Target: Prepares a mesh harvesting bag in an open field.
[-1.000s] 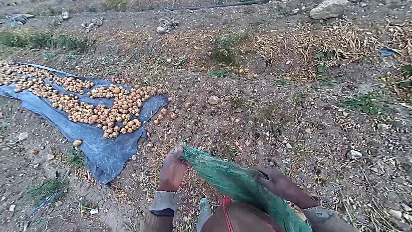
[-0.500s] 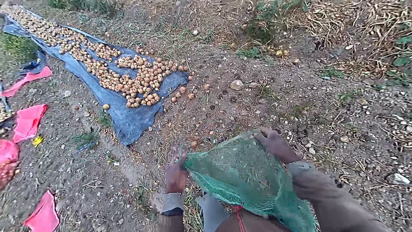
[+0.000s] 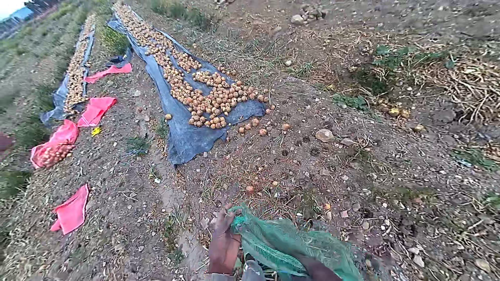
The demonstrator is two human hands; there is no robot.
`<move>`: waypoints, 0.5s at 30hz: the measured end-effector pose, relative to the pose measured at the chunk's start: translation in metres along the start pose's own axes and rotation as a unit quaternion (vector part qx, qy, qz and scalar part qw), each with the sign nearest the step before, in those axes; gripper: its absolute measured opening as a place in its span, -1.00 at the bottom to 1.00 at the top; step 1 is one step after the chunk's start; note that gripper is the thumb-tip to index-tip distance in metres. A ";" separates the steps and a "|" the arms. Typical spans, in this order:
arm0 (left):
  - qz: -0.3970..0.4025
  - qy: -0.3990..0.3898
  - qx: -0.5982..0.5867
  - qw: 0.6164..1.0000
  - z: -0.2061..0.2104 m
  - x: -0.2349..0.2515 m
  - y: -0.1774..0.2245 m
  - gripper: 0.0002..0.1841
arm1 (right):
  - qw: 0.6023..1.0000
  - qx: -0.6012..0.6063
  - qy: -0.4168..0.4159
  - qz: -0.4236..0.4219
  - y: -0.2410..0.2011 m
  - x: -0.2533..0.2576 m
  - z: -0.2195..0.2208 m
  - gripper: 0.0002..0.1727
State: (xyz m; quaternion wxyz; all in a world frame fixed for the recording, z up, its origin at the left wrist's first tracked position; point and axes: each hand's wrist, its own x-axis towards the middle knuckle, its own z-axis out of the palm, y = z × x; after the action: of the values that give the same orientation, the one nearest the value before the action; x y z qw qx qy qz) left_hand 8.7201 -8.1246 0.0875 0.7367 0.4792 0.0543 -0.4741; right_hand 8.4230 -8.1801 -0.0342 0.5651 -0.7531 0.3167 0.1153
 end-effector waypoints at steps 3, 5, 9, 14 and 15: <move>0.053 0.022 -0.008 0.998 -0.025 0.004 0.024 -0.62 | 0.998 -0.015 0.032 -0.059 0.014 -0.018 -0.045 -0.60; 0.063 0.020 -0.008 0.998 -0.033 0.002 0.031 -0.60 | 0.989 -0.013 0.128 -0.076 0.025 -0.024 -0.072 -0.67; 0.068 0.001 0.013 0.998 -0.034 -0.006 0.027 -0.52 | 0.936 -0.066 0.334 -0.086 0.040 -0.027 -0.121 -0.65; 0.097 0.013 0.054 0.994 -0.029 -0.007 0.041 -0.52 | 0.932 -0.035 0.347 -0.095 0.018 -0.048 -0.168 -0.72; 0.101 0.020 0.061 0.993 -0.036 -0.010 0.046 -0.53 | 0.937 -0.010 0.332 -0.104 0.015 -0.054 -0.170 -0.73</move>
State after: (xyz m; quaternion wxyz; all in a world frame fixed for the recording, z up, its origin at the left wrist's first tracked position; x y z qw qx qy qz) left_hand 8.7629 -8.0864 0.1041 0.7491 0.5357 -0.0091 -0.3897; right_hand 8.3412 -8.3212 0.0399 0.4290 -0.7829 0.4050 -0.1974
